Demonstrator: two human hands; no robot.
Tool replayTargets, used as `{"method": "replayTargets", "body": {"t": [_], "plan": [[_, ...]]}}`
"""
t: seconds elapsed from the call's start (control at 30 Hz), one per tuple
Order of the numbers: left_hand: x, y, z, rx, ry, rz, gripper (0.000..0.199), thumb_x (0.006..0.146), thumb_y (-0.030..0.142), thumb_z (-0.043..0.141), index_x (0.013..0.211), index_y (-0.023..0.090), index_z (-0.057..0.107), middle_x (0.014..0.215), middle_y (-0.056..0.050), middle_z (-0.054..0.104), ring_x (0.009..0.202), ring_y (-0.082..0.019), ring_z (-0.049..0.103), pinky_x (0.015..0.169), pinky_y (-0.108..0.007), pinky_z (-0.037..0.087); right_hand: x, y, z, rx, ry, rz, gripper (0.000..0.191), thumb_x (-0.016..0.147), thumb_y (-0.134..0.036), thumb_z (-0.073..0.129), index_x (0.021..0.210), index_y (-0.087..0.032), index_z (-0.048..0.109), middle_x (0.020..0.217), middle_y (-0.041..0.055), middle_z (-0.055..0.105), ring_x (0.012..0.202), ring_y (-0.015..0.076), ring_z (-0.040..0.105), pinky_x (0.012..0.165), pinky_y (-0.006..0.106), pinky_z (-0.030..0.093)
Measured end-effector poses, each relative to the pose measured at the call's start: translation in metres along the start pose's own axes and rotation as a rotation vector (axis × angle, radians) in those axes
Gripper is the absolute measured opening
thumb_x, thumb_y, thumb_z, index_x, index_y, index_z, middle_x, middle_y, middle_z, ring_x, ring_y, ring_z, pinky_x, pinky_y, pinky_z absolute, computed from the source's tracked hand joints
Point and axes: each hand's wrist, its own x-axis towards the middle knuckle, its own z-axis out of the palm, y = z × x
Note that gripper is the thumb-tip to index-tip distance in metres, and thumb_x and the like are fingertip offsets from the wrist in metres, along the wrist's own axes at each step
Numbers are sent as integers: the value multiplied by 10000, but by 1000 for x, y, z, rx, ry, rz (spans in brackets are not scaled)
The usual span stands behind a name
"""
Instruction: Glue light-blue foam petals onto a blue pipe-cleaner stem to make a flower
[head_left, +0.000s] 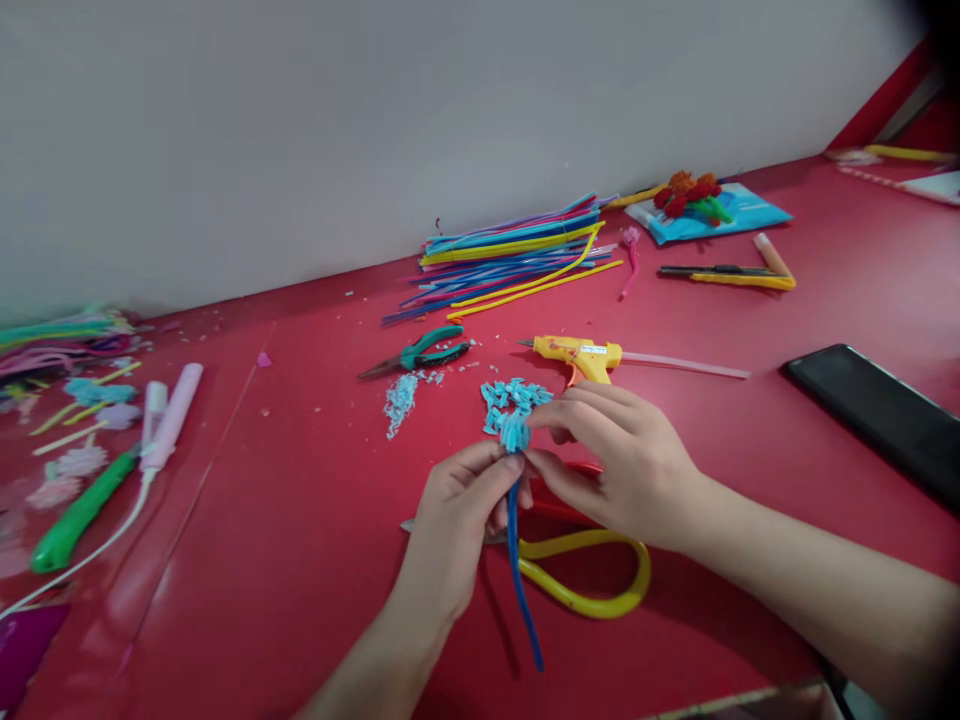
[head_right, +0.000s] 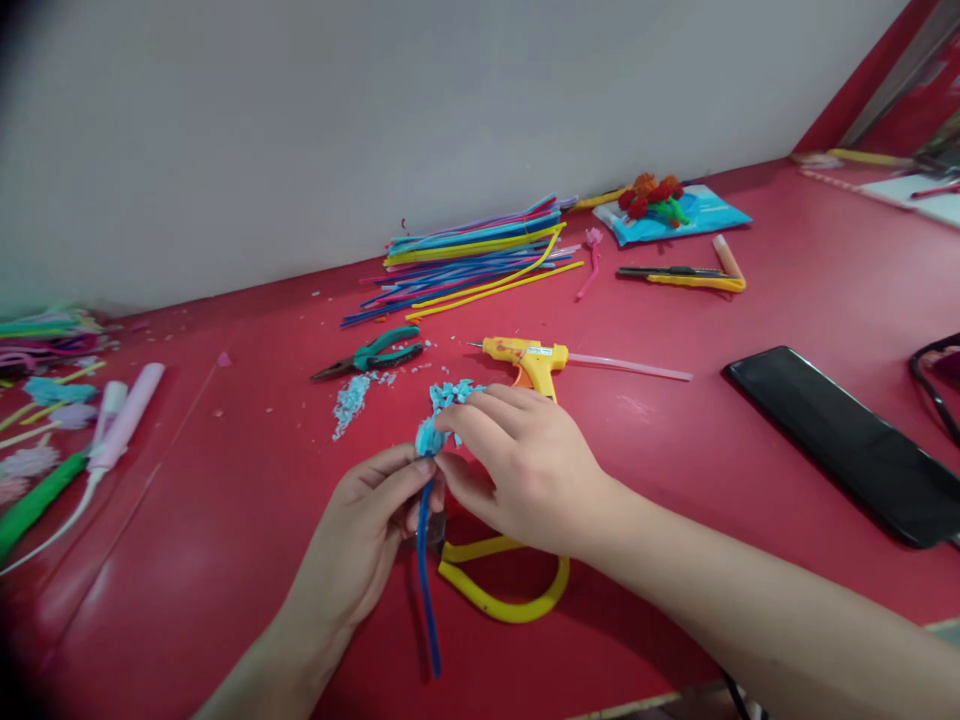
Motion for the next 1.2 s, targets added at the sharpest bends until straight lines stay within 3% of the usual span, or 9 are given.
{"method": "replayTargets", "body": {"t": [1.2], "plan": [[-2, -1, -1, -19, -32, 10, 203, 808, 309, 571, 676, 157, 600, 544, 23, 513, 458, -52, 314, 464, -206, 234, -1, -1, 3, 15, 10, -13, 137, 852, -204, 520, 969, -144, 558, 811, 52, 648, 710, 159, 554, 681, 300, 448]]}}
